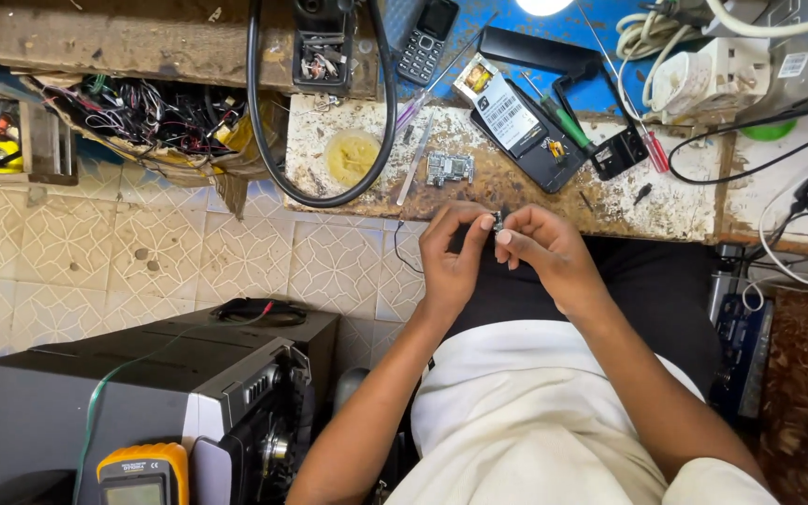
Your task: The person uses a hot air gun to apply heat to a small electronic component held in their left hand. They then set the tool down and use their fingers to manipulate the component and a small wire on the workbench.
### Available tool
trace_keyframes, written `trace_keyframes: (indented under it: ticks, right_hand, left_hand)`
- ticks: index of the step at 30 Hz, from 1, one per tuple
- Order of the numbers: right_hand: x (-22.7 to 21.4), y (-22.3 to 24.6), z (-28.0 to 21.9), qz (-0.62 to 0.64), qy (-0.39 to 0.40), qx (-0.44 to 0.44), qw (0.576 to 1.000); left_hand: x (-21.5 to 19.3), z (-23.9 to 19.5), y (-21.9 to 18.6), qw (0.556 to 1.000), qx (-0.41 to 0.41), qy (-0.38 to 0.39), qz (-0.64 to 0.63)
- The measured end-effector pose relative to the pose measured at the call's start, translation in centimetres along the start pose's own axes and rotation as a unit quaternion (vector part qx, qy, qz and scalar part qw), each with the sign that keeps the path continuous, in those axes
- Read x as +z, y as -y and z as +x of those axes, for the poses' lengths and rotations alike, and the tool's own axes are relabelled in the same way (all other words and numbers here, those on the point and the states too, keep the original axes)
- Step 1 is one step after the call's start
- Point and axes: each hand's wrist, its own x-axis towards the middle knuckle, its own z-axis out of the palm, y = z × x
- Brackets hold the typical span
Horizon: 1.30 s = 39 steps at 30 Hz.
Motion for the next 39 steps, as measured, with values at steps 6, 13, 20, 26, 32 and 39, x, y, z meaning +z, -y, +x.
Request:
trace_keyframes:
  ticks: [6, 13, 20, 26, 32, 39]
  right_hand:
    - [-0.4, -0.7, 0.2, 0.010, 0.007, -0.001, 1.000]
    - [-0.8, -1.0, 0.3, 0.054, 0.026, 0.025, 0.998]
    - [-0.8, -1.3, 0.2, 0.022, 0.006, 0.010, 1.000]
    - [0.2, 1.3, -0.6, -0.145, -0.051, -0.042, 0.987]
    - [1.5, 2.0, -0.7, -0.349, -0.097, -0.163, 0.918]
    - [1.4, 1.7, -0.7, -0.426, -0.108, -0.230, 0.868]
  left_hand:
    - [0.0, 0.5, -0.6, 0.998, -0.026, 0.010, -0.062]
    - [0.2, 0.2, -0.2, 0.993, -0.059, 0.024, -0.104]
    - [0.3, -0.1, -0.2, 0.992, -0.061, 0.025, -0.110]
    - [0.2, -0.1, -0.7, 0.996, -0.053, 0.011, -0.069]
    - [0.4, -0.3, -1.1, 0.999, -0.051, 0.014, -0.012]
    - [0.3, -0.1, -1.3, 0.998, -0.038, 0.038, -0.016]
